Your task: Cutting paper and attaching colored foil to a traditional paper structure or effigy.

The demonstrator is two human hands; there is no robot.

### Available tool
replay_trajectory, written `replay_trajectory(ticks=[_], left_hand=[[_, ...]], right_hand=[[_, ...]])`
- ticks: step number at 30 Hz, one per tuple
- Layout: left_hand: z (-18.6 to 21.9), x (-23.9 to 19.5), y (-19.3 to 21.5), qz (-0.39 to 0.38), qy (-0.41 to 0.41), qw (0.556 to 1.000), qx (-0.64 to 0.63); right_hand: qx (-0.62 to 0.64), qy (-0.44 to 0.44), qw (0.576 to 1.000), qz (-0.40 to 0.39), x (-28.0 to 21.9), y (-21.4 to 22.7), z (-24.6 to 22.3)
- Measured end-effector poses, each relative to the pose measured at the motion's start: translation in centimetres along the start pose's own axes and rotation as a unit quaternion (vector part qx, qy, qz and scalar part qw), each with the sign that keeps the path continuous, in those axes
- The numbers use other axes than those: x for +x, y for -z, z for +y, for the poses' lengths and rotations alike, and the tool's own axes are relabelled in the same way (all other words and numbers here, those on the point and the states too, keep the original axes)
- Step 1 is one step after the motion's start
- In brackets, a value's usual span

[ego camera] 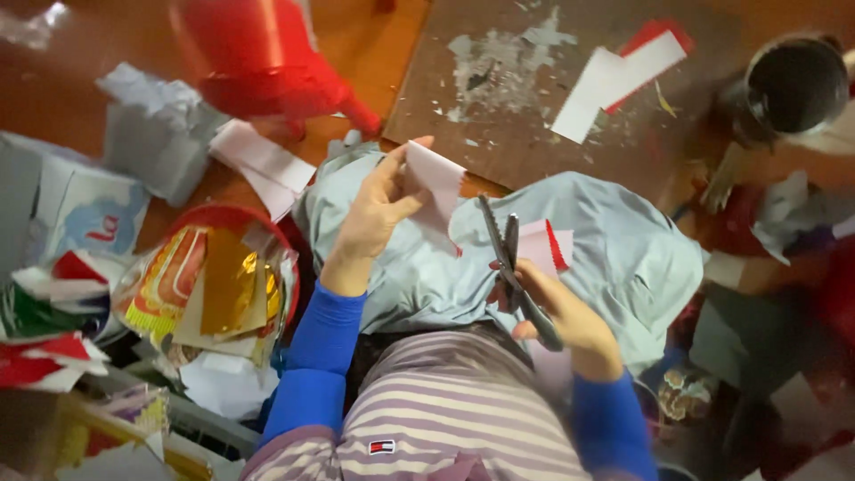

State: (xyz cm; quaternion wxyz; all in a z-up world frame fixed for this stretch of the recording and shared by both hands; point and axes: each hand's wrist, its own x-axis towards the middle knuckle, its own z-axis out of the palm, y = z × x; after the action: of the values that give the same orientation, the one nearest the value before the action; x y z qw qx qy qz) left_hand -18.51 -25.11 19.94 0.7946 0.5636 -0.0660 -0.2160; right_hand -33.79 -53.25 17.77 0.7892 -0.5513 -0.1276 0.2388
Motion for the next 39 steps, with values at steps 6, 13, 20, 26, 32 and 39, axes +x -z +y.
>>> replay_trajectory(ticks=[6,13,20,26,32,39], left_hand=[[0.5,-1.4,0.5,-0.045,0.000,0.999,-0.016],[2.0,-1.8,0.2,-0.059,-0.010,0.998,0.023],[2.1,-1.9,0.3,-0.056,-0.019,0.997,0.056],[2.9,-1.8,0.3,-0.124,-0.017,0.977,0.171],[3.9,-1.2,-0.8,-0.213,-0.006,0.956,0.199],[3.3,-1.3,-0.6,-0.163,-0.010,0.959,0.234]], right_hand=[[-0.021,-0.041,0.998,-0.030,1.1,-0.2,-0.4],[0.002,-0.059,0.997,-0.041,1.2,-0.4,-1.0],[0.030,-0.064,0.996,-0.049,1.7,-0.7,-1.5],[0.032,-0.118,0.986,-0.116,2.3,0.4,-1.0],[0.188,-0.085,0.965,-0.163,3.6,-1.8,-2.4],[0.070,-0.121,0.990,0.002,2.3,-1.1,1.3]])
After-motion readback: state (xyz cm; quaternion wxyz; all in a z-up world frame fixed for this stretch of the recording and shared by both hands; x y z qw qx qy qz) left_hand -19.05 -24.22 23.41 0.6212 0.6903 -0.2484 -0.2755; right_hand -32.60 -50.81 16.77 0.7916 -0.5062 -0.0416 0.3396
